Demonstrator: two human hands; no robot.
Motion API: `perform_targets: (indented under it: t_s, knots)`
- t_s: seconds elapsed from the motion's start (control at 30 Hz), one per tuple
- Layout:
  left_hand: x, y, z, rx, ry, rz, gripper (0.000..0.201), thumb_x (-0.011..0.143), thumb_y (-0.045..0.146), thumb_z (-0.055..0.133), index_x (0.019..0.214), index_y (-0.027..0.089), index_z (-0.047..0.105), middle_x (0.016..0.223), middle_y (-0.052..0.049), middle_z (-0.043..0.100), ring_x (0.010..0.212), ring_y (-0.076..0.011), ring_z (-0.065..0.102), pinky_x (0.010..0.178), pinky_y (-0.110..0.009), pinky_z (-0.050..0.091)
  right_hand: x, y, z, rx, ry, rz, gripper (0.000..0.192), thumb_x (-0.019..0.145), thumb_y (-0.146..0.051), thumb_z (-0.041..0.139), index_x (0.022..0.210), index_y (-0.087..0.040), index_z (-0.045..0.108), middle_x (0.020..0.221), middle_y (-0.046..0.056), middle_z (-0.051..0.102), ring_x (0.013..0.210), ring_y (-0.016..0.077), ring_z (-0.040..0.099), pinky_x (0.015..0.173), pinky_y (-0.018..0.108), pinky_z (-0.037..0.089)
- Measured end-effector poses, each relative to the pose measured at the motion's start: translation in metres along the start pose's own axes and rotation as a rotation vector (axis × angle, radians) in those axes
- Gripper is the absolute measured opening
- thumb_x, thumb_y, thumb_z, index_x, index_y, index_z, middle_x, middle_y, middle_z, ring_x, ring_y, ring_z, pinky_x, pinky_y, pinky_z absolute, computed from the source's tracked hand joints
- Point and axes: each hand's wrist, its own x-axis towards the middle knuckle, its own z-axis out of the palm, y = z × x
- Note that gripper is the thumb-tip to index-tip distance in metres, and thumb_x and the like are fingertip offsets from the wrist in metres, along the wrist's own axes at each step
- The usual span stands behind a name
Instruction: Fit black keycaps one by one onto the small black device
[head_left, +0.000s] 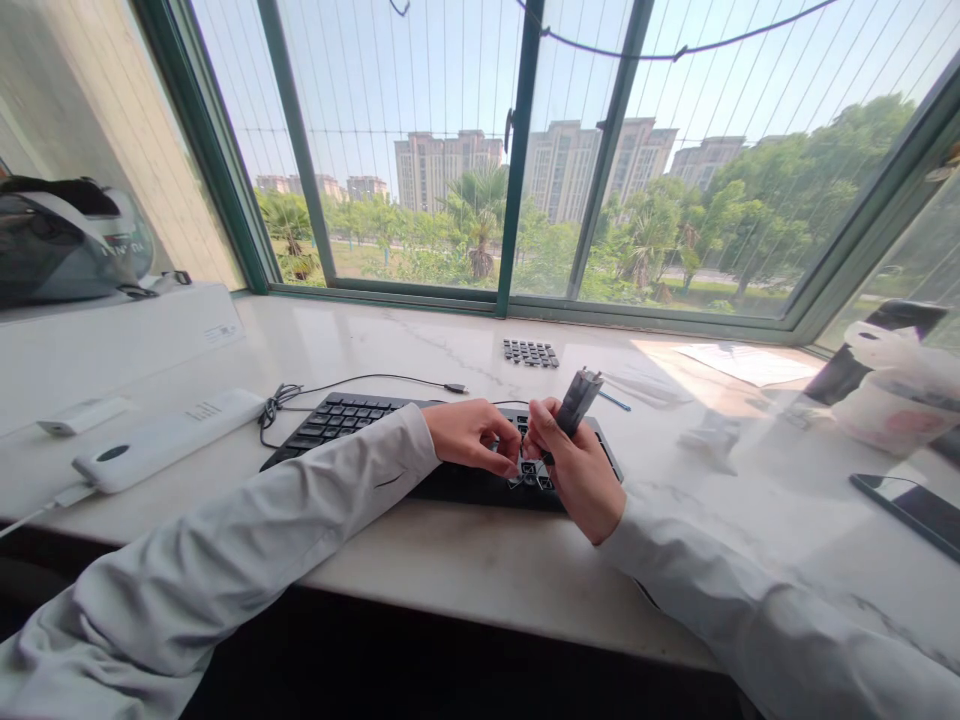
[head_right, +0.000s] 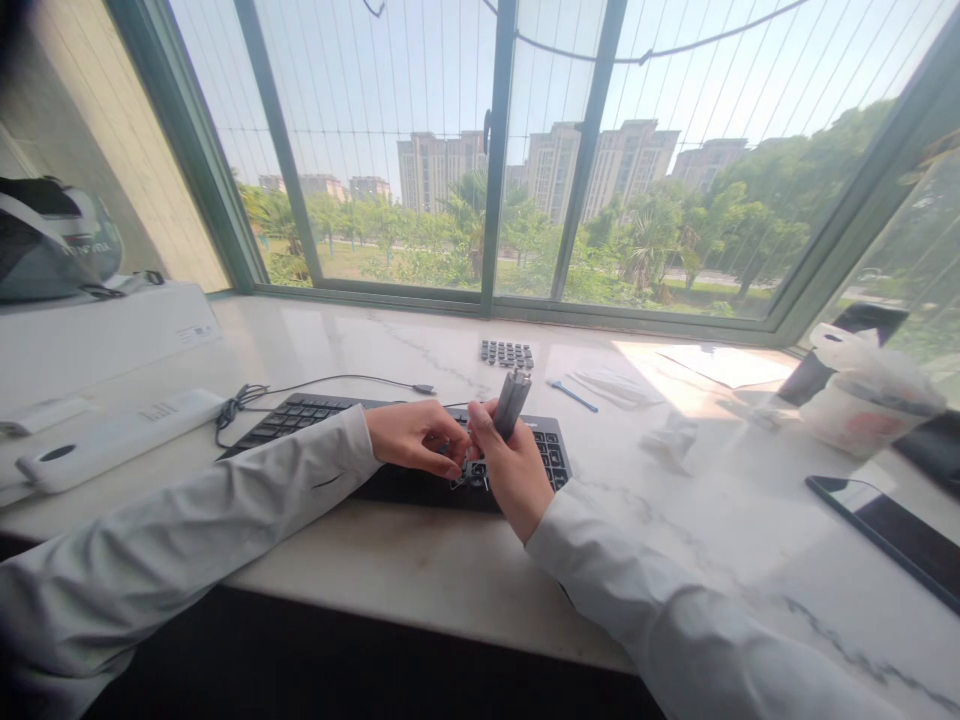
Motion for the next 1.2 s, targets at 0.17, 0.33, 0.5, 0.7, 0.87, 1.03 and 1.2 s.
perform_targets:
  t_s: [0.17,0.33,0.5,0.7,0.87,1.03,1.2]
  knots:
    - [0.0,-0.002,-0.002,0.001,-0.044,0.016,0.028,0.078,0.038,0.064,0.069,0.012,0.062,0.059,0.002,0.052,0.053,-0.0075,0.039,0.049,-0.019,0.031,-0.004,-0.004,0.001,-0.175,-0.001,-0.061,0.037,0.085,-0.054,0.053,0.07,-0.02,0.049,0.06,-0.003,0.046,0.06,0.0133,0.045,0.064,0.028,0.037]
    - [0.0,0.001,-0.006,-0.063,-0.042,0.011,0.027,0.077,0.033,0.063,0.062,0.013,0.053,0.051,0.004,0.044,0.05,-0.0072,0.038,0.048,-0.019,0.029,-0.005,-0.008,0.002,-0.252,0.055,-0.062,0.038,0.085,-0.055,0.051,0.069,-0.021,0.048,0.062,-0.003,0.046,0.062,0.014,0.044,0.064,0.029,0.036]
    - [-0.001,0.003,-0.006,-0.095,-0.03,0.012,0.027,0.077,0.032,0.063,0.062,0.013,0.051,0.05,0.004,0.044,0.049,-0.0067,0.038,0.047,-0.019,0.027,-0.002,-0.005,0.001,-0.236,0.071,-0.03,0.041,0.085,-0.056,0.051,0.066,-0.02,0.046,0.06,-0.003,0.047,0.06,0.0137,0.043,0.063,0.029,0.035]
    - [0.0,0.003,-0.003,-0.134,-0.009,0.013,0.029,0.075,0.034,0.064,0.061,0.013,0.051,0.05,0.004,0.043,0.048,-0.0068,0.037,0.046,-0.02,0.027,-0.003,-0.002,-0.001,-0.173,0.083,0.04,0.042,0.083,-0.058,0.053,0.067,-0.021,0.046,0.057,-0.004,0.044,0.054,0.0121,0.038,0.055,0.028,0.031]
    - [0.0,0.001,-0.003,-0.136,-0.034,0.033,0.024,0.074,0.029,0.064,0.061,0.012,0.052,0.051,0.004,0.045,0.049,-0.0071,0.038,0.047,-0.02,0.029,-0.002,-0.002,0.002,-0.175,0.047,-0.023,0.041,0.083,-0.057,0.054,0.066,-0.02,0.046,0.058,-0.004,0.043,0.057,0.0127,0.04,0.059,0.028,0.033]
    - [0.001,-0.001,-0.004,-0.128,-0.042,0.013,0.023,0.073,0.029,0.064,0.061,0.013,0.053,0.051,0.004,0.045,0.05,-0.0079,0.039,0.047,-0.02,0.029,0.002,-0.001,0.003,-0.203,0.022,-0.058,0.04,0.084,-0.055,0.053,0.065,-0.021,0.045,0.057,-0.004,0.041,0.057,0.0129,0.038,0.06,0.028,0.033]
    - [0.001,-0.002,-0.007,-0.106,-0.051,-0.018,0.023,0.072,0.028,0.063,0.059,0.013,0.051,0.051,0.004,0.044,0.051,-0.0083,0.039,0.049,-0.021,0.029,0.004,0.004,0.003,-0.168,0.028,-0.064,0.039,0.084,-0.055,0.053,0.069,-0.021,0.047,0.059,-0.004,0.042,0.058,0.013,0.039,0.059,0.028,0.033]
